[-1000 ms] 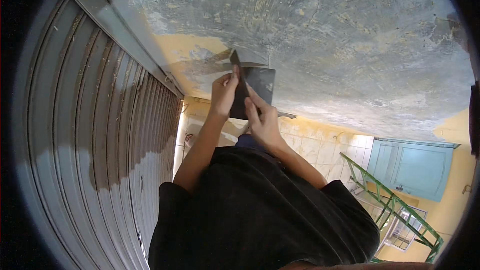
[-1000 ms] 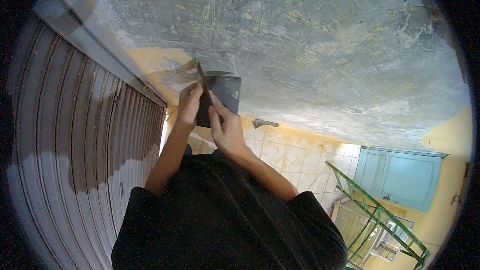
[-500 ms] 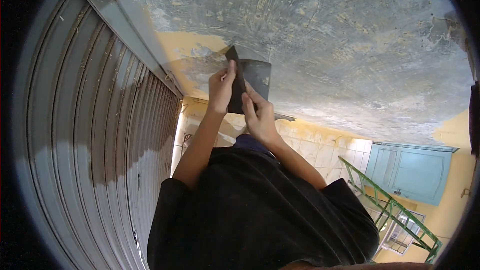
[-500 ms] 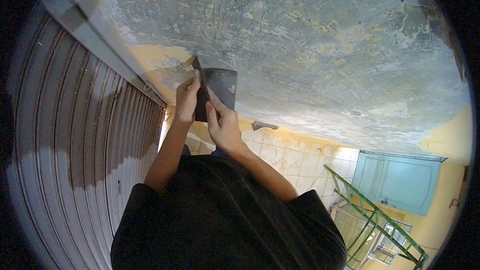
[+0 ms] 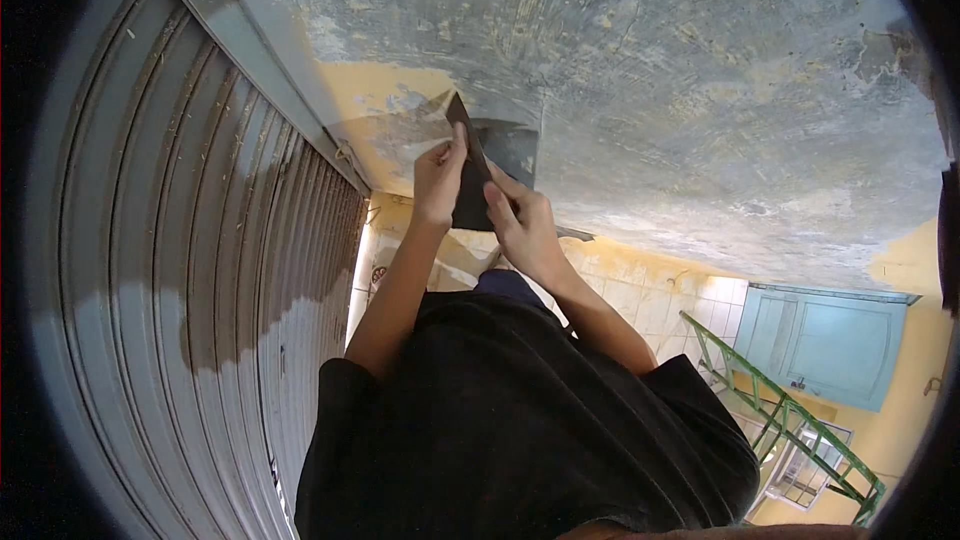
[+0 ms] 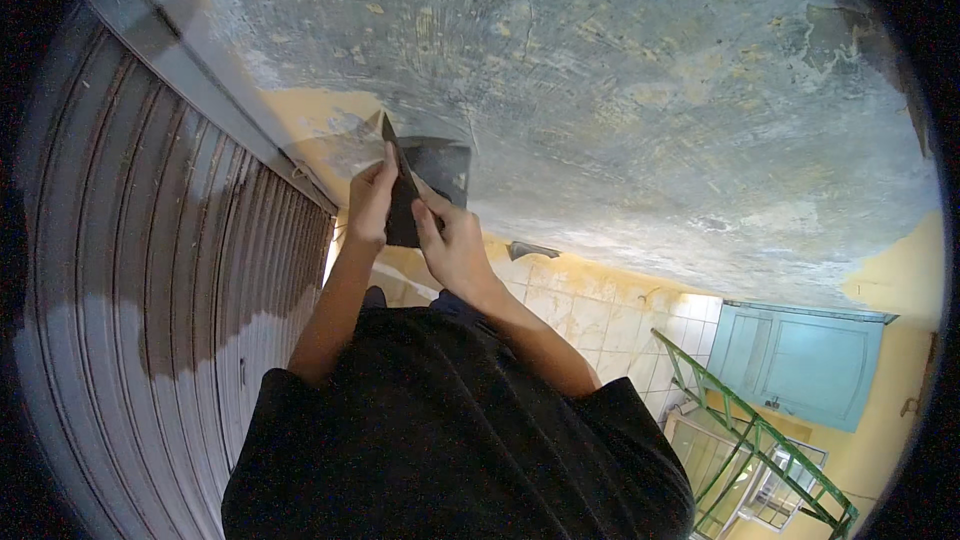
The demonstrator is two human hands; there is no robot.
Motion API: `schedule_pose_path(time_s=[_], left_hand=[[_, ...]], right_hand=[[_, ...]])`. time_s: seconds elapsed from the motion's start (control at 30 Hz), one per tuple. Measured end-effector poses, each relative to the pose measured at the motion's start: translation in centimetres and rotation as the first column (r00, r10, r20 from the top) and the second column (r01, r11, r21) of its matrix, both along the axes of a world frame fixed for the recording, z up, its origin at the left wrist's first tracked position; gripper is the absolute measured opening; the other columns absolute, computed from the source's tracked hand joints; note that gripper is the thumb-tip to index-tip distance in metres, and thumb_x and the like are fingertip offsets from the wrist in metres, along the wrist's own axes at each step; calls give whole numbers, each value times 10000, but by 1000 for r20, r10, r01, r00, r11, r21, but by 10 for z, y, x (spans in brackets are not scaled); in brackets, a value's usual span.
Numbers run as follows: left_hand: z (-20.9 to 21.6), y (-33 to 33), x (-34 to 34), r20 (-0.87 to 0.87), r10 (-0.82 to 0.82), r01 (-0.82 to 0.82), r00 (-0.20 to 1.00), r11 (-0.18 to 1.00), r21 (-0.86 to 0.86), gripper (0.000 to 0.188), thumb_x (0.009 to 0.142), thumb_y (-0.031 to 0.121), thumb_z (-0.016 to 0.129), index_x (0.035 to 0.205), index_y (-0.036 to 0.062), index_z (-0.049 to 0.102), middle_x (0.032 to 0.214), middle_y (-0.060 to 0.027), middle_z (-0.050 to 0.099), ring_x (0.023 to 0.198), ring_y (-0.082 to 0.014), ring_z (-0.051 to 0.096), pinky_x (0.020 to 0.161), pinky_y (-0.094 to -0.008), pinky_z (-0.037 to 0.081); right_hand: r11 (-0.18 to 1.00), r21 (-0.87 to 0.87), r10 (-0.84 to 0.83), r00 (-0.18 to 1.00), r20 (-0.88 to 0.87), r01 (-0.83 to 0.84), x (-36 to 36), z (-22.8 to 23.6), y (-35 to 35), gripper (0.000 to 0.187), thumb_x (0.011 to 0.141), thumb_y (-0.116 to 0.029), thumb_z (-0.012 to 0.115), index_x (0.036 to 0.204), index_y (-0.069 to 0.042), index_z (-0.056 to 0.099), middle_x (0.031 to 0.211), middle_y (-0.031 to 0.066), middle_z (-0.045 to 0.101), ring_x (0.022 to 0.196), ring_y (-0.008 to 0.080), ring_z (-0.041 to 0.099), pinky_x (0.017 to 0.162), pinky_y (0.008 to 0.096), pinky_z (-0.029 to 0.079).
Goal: The person scrapes paint and debris off a wall using a metal putty knife.
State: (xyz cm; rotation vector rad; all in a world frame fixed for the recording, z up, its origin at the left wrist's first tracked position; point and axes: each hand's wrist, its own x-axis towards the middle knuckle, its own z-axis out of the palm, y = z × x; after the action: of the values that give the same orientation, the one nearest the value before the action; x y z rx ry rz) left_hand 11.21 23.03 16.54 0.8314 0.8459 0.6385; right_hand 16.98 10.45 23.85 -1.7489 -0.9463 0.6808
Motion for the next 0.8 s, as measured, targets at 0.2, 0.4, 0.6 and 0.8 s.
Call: schedule_pose_path(time_s=[0.2,0.4,0.6,0.8], left_hand=[[-4,3,6,-50,-27,28,998,999,29,582,1001,538,620,661,65,608,633,63,483,607,-40,396,537,-262,304],[8,-10,-28,-29,21,-14,999,974,225,562,1046,443,584,649,47,540,637,62,429,622,-58,363,560,-295,311],[10,-30,-24,97,8,-38,995,949,312,460,1053,339,600,701,46,553,686,70,445,683,-49,376,629,-282,326],[7,-17,-13,205,-98,75,974,990,118,383,1046,333,621,777,61,647,737,66,564,711,-28,469,662,-232,377]], right_hand=[[994,-108,4,999,47,1,15,-2,13,337,1022,-157,545,1314,-25,649,749,273,551,671,130,438,635,354,475],[985,-172,44,939,341,16,13,11,-10,368,1004,-162,589,1324,15,631,768,219,630,690,327,636,632,403,499],[993,-101,-3,848,529,67,2,16,-41,367,927,-155,684,1241,33,656,945,270,708,815,443,696,699,480,543],[992,-119,58,967,248,-29,14,20,-43,380,947,-130,655,1292,22,605,906,204,693,777,280,673,722,383,527]])
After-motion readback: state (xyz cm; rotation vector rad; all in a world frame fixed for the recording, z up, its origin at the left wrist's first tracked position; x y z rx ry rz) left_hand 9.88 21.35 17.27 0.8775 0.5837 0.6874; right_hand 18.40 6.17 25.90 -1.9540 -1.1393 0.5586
